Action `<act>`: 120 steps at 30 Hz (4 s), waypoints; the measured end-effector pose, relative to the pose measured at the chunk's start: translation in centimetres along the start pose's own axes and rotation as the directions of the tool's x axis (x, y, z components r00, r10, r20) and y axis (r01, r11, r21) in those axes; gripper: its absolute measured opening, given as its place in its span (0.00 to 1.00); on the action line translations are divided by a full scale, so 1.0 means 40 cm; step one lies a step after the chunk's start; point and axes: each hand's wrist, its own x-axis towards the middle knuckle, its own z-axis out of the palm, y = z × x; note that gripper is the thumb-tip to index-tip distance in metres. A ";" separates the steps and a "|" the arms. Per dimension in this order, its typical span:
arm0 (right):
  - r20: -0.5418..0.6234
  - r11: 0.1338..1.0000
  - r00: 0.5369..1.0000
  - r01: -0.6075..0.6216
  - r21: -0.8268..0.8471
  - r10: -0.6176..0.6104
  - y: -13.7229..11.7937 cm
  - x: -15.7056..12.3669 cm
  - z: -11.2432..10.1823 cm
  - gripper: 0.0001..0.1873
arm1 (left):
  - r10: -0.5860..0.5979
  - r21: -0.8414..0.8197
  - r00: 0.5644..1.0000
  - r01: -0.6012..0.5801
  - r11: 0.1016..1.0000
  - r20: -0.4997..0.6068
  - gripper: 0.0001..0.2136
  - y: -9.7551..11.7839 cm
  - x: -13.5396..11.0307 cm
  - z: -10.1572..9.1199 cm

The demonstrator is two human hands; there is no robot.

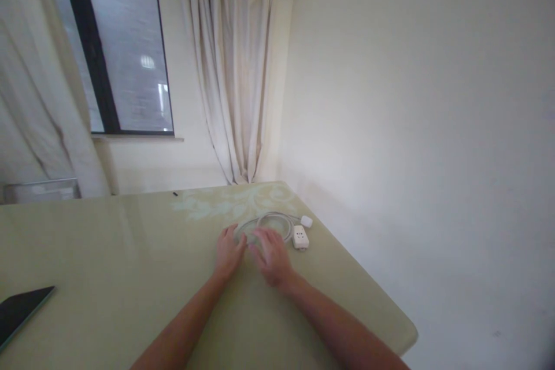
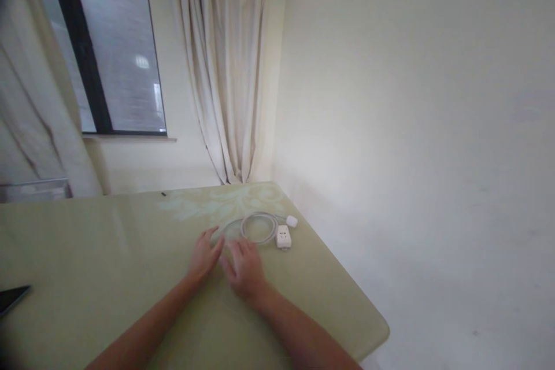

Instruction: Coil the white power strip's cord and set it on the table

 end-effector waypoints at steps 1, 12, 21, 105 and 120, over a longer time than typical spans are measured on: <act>-0.004 0.997 0.997 0.075 0.003 -0.075 -0.029 -0.036 0.021 0.17 | 0.007 -0.028 1.000 -0.007 1.000 0.003 0.21 -0.013 -0.018 -0.025; 0.591 0.819 0.631 0.565 0.094 -0.503 -0.197 0.041 0.196 0.17 | 0.158 -0.243 0.973 -0.114 0.963 0.170 0.20 -0.035 -0.208 -0.233; 0.586 0.868 0.663 0.473 0.154 -0.465 -0.196 0.032 0.228 0.18 | 0.233 -0.089 0.919 -0.215 0.972 0.320 0.19 -0.037 -0.195 -0.252; 0.074 0.716 0.890 -0.410 0.565 0.450 -0.117 0.379 -0.011 0.17 | -0.030 -0.113 0.973 0.004 0.994 -0.227 0.22 -0.086 -0.019 -0.199; 0.262 -0.256 0.697 -0.116 0.960 0.667 -0.182 0.392 -0.040 0.19 | 0.336 -0.200 0.897 -0.287 0.937 0.287 0.14 0.180 0.023 -0.261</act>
